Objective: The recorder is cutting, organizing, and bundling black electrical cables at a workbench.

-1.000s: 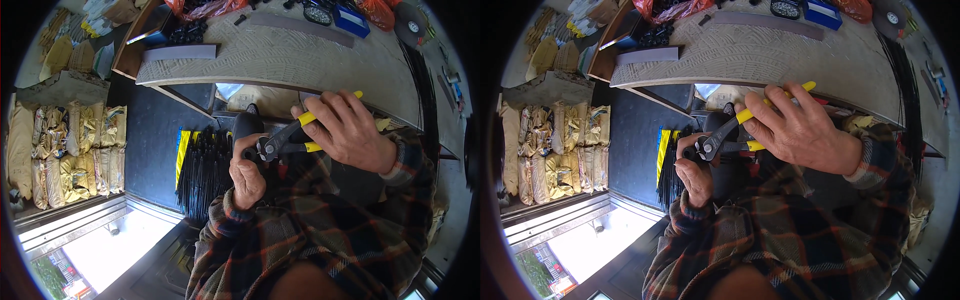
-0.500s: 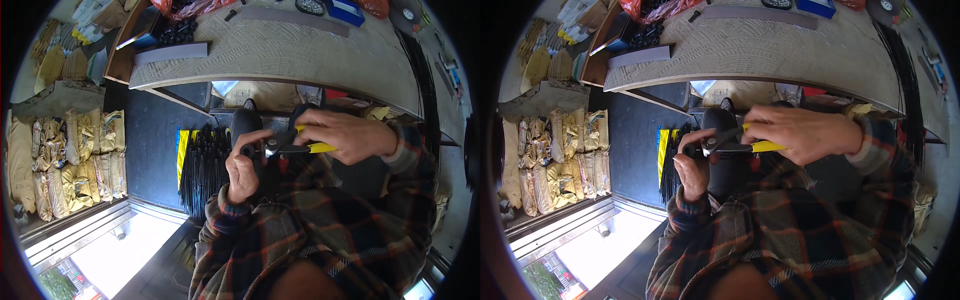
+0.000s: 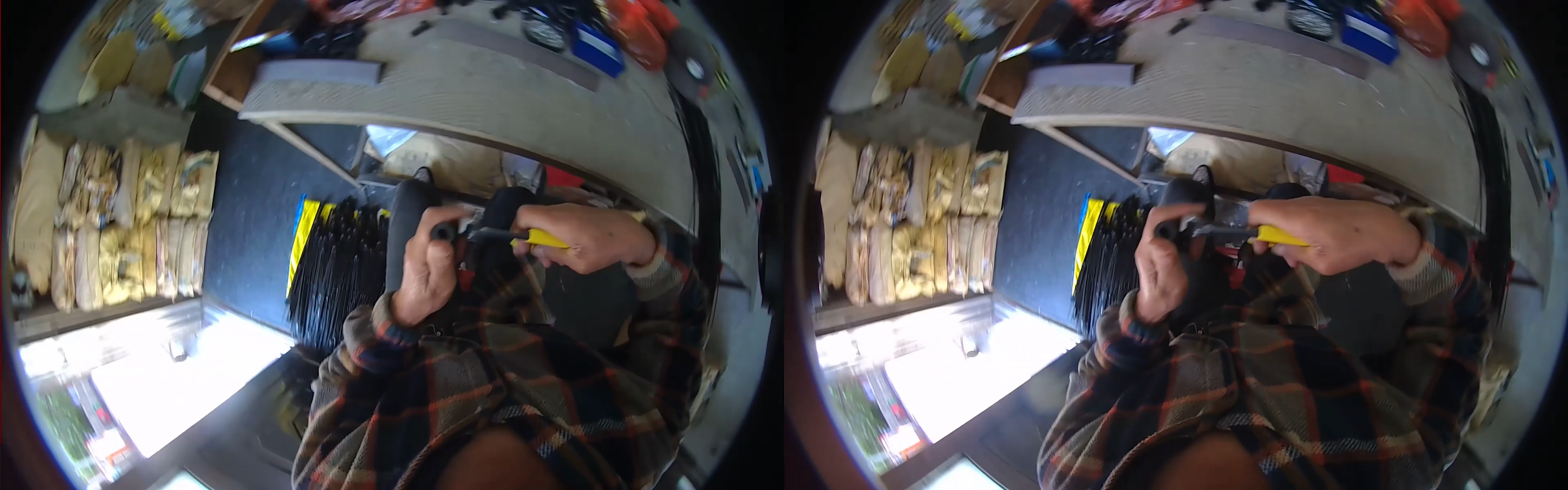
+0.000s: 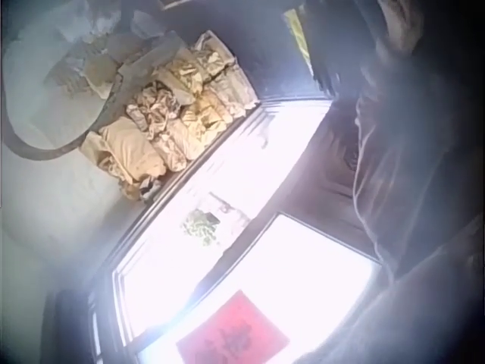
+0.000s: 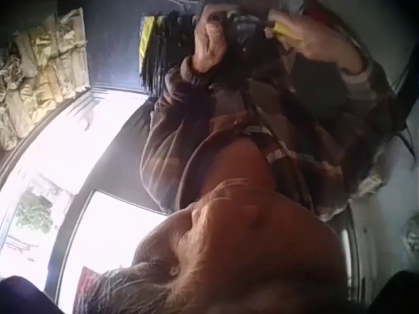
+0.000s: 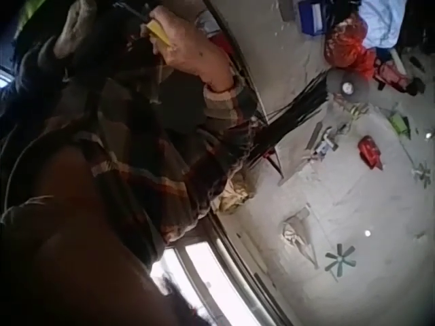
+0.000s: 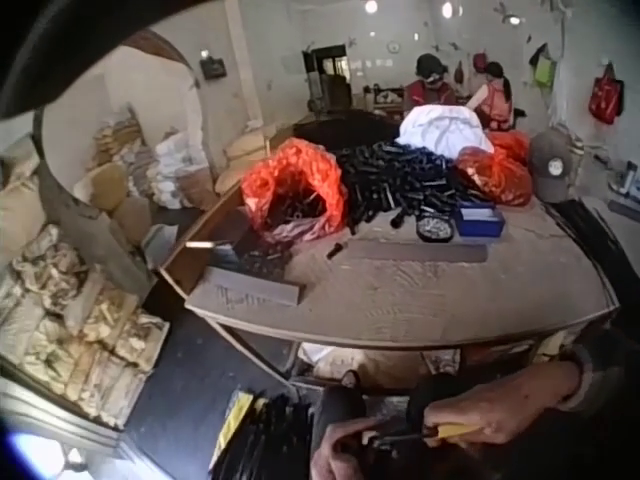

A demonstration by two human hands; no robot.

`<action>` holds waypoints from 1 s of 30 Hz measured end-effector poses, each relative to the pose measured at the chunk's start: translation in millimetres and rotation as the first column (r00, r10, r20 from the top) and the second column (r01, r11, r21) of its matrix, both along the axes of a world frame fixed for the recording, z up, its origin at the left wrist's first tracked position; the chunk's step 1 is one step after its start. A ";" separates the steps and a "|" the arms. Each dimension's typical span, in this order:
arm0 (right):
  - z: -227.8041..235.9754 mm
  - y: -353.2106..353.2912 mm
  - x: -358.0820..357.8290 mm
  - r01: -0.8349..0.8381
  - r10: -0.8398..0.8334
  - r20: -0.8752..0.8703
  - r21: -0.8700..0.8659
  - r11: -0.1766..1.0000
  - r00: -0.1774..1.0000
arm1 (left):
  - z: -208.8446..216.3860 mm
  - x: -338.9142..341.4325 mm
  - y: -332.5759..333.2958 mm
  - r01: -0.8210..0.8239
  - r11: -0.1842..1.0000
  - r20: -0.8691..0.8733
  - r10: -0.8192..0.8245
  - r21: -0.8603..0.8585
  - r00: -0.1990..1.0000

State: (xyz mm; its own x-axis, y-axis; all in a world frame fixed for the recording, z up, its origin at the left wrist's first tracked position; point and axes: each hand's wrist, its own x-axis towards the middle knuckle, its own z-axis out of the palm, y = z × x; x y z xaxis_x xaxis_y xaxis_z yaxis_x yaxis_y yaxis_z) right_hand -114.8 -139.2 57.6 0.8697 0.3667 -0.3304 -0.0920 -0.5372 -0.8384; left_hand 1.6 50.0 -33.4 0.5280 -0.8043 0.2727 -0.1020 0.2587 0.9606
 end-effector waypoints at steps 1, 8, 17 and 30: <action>-12.1 -2.4 -6.5 0.147 -0.132 0.137 -0.108 0.983 0.982 | 0.5 1.3 -1.6 -0.104 0.992 0.042 0.107 -0.071 0.993; -72.6 -110.2 -33.7 0.659 -0.323 0.582 -0.715 0.233 0.746 | 94.8 96.6 173.6 -0.753 0.311 -0.338 0.749 -0.580 0.570; -118.5 -156.2 -128.1 0.856 -0.285 0.831 -0.513 -0.060 0.478 | -16.7 127.0 119.4 -0.630 0.777 0.599 0.510 -0.014 0.617; -125.6 -221.3 -322.2 0.408 -0.458 0.847 -0.532 -0.742 0.271 | -229.1 127.6 30.7 -0.499 0.609 0.754 -0.275 0.616 0.596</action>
